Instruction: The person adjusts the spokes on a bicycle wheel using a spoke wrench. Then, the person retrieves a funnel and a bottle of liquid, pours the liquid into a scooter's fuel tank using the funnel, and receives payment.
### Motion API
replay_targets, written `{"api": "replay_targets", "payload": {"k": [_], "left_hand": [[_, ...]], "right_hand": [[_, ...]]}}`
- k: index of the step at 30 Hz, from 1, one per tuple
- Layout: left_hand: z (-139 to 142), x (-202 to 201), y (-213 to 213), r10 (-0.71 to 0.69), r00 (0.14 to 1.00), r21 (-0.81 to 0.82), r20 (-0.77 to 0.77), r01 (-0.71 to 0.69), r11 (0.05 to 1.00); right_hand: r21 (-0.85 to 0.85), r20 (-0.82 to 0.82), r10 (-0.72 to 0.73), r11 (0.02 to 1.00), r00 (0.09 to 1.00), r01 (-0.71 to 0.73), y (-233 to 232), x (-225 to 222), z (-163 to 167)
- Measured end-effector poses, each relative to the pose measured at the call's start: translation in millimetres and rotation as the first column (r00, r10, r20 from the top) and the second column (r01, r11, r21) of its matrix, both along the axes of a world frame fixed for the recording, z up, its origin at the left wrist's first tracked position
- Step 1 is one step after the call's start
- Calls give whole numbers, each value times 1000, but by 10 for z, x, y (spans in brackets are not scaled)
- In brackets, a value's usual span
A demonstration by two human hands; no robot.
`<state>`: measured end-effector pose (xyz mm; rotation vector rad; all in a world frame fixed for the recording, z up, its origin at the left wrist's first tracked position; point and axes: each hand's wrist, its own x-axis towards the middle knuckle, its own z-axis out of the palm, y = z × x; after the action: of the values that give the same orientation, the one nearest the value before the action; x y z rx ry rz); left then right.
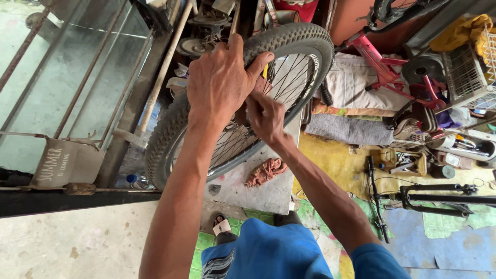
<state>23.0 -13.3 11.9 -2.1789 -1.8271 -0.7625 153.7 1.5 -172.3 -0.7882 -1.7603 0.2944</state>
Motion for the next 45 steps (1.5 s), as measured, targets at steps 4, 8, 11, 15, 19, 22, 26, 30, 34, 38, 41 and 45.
{"api": "replay_targets", "payload": {"k": [4,8,11,15,19,22,26,30,34,38,41,45], "left_hand": [[3,23,8,19,999,-29,-36,-20,999],[-3,-66,-11,22,998,49,-56,-20,999],[-14,-85,-27,21,998,59,-63,-17,998],[-15,-46,-25,42,998,30,-43,-40,999],[-16,27,-22,21,1000,49,-19,-20,999],[-12,31,-17,14,1000,31,-5,-14,999],[-11,-21,-41,16,1000,84,-17,-14,996],[-3,-19,-34,18,1000,73,-25,-16,997],[3,41,7,19,999,98,-42,-15,995],[9,26,28,18,999,13,-32,-18,1000],[9,-10,21,27,999,40,-43,-25,999],[8,-12,30,22,999,44,-42,-20,999]], "right_hand": [[-55,-50,4,998,999,-7,174,-58,44],[-55,26,60,997,998,-59,-77,40,-113],[-56,62,38,998,997,-34,-240,111,-165],[48,63,18,999,998,-21,-95,80,-55],[-62,2,14,998,1000,-14,177,13,40],[10,28,-39,999,999,38,179,1,-15],[-10,36,76,997,996,-76,-149,136,-130],[-59,82,50,997,995,-45,-162,170,-12],[-115,1,21,993,1000,-21,70,59,166],[21,20,24,999,1000,-24,54,59,88],[-3,78,44,999,996,-44,-142,160,-104],[-21,77,81,997,994,-79,-120,211,-215]]}}
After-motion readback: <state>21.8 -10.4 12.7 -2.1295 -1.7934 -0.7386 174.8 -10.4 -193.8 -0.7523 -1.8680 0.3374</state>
